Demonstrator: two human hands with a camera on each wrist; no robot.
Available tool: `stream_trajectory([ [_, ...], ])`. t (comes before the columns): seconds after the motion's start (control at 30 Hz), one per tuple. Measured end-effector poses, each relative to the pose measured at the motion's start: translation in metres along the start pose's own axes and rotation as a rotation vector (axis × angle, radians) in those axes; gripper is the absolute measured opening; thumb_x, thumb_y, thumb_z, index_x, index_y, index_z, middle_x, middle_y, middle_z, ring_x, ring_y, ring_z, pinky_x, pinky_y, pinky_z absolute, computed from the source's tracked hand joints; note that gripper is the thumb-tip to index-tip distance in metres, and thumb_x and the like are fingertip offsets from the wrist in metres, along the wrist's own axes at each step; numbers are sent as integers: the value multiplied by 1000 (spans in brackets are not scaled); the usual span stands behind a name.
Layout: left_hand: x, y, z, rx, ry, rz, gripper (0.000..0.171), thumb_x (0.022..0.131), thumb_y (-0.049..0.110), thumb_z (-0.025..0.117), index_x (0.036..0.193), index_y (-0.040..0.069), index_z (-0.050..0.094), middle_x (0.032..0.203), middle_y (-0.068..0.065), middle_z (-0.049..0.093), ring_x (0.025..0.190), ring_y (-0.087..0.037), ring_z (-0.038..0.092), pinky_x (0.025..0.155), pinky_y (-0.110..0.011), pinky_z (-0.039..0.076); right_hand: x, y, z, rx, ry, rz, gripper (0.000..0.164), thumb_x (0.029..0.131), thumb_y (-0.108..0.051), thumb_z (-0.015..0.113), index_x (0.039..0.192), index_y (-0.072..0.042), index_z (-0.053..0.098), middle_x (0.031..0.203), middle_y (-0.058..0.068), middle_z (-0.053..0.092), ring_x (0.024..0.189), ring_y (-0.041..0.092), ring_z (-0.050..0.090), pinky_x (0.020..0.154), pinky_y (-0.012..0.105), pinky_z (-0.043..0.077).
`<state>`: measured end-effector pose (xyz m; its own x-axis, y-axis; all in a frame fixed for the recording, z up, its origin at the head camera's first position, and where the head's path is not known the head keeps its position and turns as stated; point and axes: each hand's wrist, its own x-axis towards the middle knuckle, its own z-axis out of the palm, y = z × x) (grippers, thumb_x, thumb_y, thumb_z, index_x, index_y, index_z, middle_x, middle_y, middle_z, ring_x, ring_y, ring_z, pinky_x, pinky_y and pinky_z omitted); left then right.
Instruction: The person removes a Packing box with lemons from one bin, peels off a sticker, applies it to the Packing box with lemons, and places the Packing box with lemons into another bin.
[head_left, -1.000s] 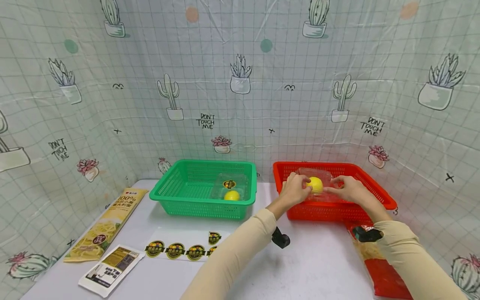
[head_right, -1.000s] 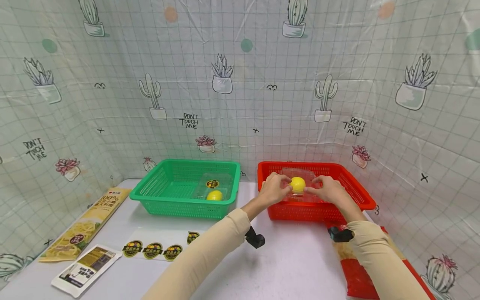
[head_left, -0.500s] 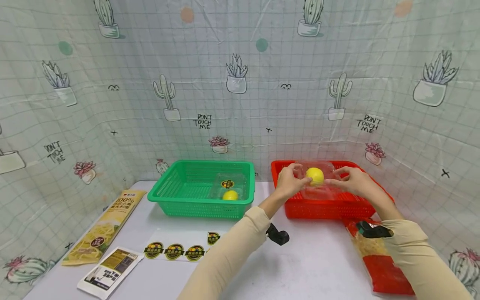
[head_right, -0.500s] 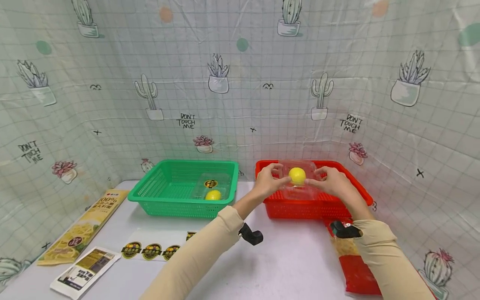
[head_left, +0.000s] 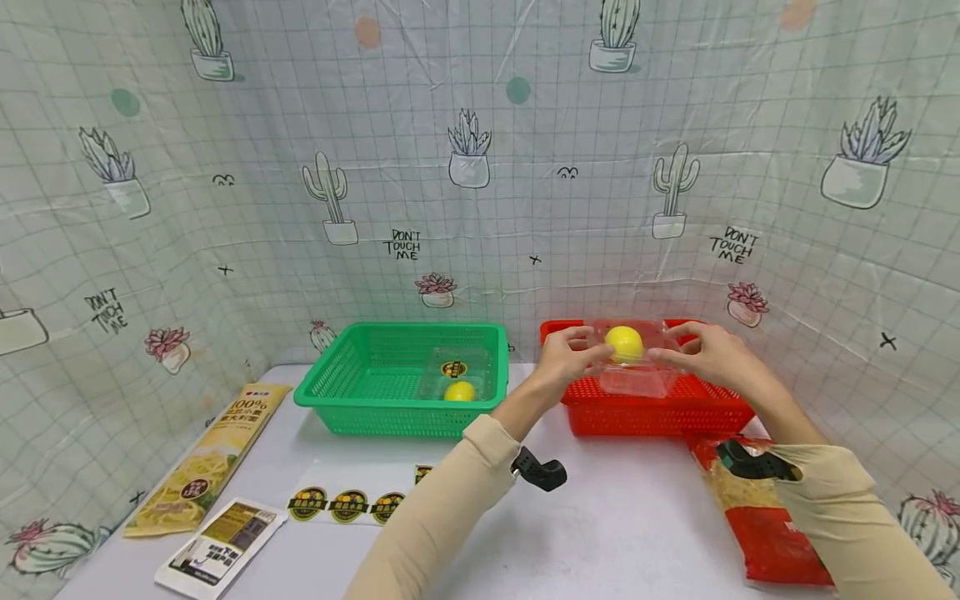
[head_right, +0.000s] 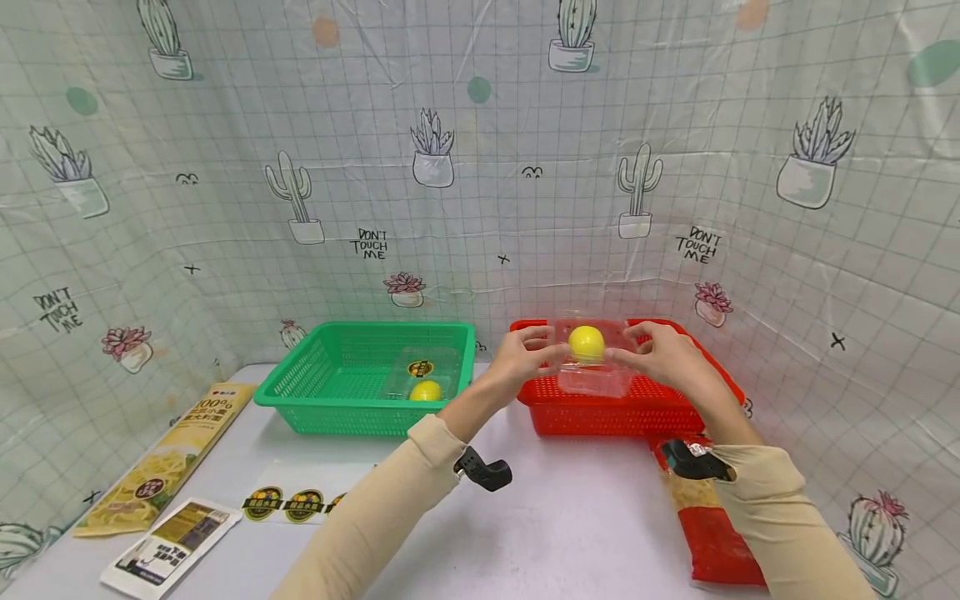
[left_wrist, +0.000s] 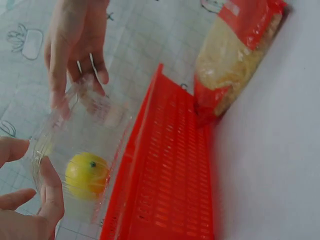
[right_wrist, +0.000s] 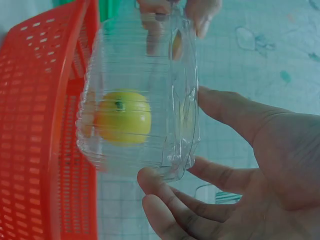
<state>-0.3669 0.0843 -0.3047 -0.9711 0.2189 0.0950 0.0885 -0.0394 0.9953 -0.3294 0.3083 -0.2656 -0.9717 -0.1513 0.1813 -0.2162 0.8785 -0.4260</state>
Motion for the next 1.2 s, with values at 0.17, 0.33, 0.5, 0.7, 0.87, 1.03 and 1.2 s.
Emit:
stream_trajectory([
  [0.17, -6, 6, -7, -85, -10, -42, 53, 86, 13, 76, 136, 9, 59, 119, -9, 59, 101, -30, 69, 81, -36, 60, -2, -7, -1, 13, 6, -8, 75, 91, -56, 61, 138, 0, 50, 123, 33, 62, 109, 45, 63, 74, 45, 57],
  [0.33, -13, 6, -13, -103, -36, -63, 55, 87, 13, 73, 139, 10, 55, 117, -8, 59, 89, -22, 66, 81, -36, 60, -4, -7, -1, 92, -6, -5, 74, 90, -54, 64, 138, 0, 49, 123, 33, 61, 93, 32, 71, 73, 40, 59],
  [0.5, -18, 1, -19, -117, -50, -84, 53, 89, 11, 70, 140, 10, 53, 119, -6, 59, 91, -21, 65, 81, -35, 60, -3, -5, 0, 166, -28, -11, 73, 93, -50, 62, 142, 2, 45, 125, 35, 59, 78, 20, 71, 71, 35, 59],
  [0.7, -25, -1, -27, -145, -99, -82, 50, 91, 9, 66, 139, 10, 54, 116, -7, 59, 98, -20, 63, 81, -35, 60, 1, -3, 3, 217, -27, -5, 74, 93, -50, 62, 142, 3, 43, 123, 34, 59, 71, 17, 66, 66, 29, 58],
  [0.87, -34, -1, -33, -127, -136, -63, 46, 93, 11, 63, 139, 11, 55, 111, -7, 59, 94, -16, 61, 82, -36, 60, 3, -1, 4, 222, -21, 6, 73, 92, -51, 62, 141, 1, 45, 128, 33, 57, 77, 17, 67, 68, 30, 58],
  [1.03, -44, -3, -40, -98, -163, -59, 41, 97, 13, 60, 138, 11, 55, 122, -15, 59, 94, -17, 63, 79, -34, 60, 4, 0, 8, 233, -28, 9, 75, 92, -53, 62, 142, 0, 44, 132, 33, 55, 84, 19, 69, 71, 34, 59],
  [1.2, -52, -6, -48, -101, -192, -72, 42, 95, 11, 61, 137, 11, 57, 128, -17, 55, 92, -17, 60, 75, -30, 60, 3, 2, 14, 259, -42, -21, 72, 93, -49, 62, 143, 0, 45, 134, 33, 54, 88, 22, 69, 73, 37, 60],
])
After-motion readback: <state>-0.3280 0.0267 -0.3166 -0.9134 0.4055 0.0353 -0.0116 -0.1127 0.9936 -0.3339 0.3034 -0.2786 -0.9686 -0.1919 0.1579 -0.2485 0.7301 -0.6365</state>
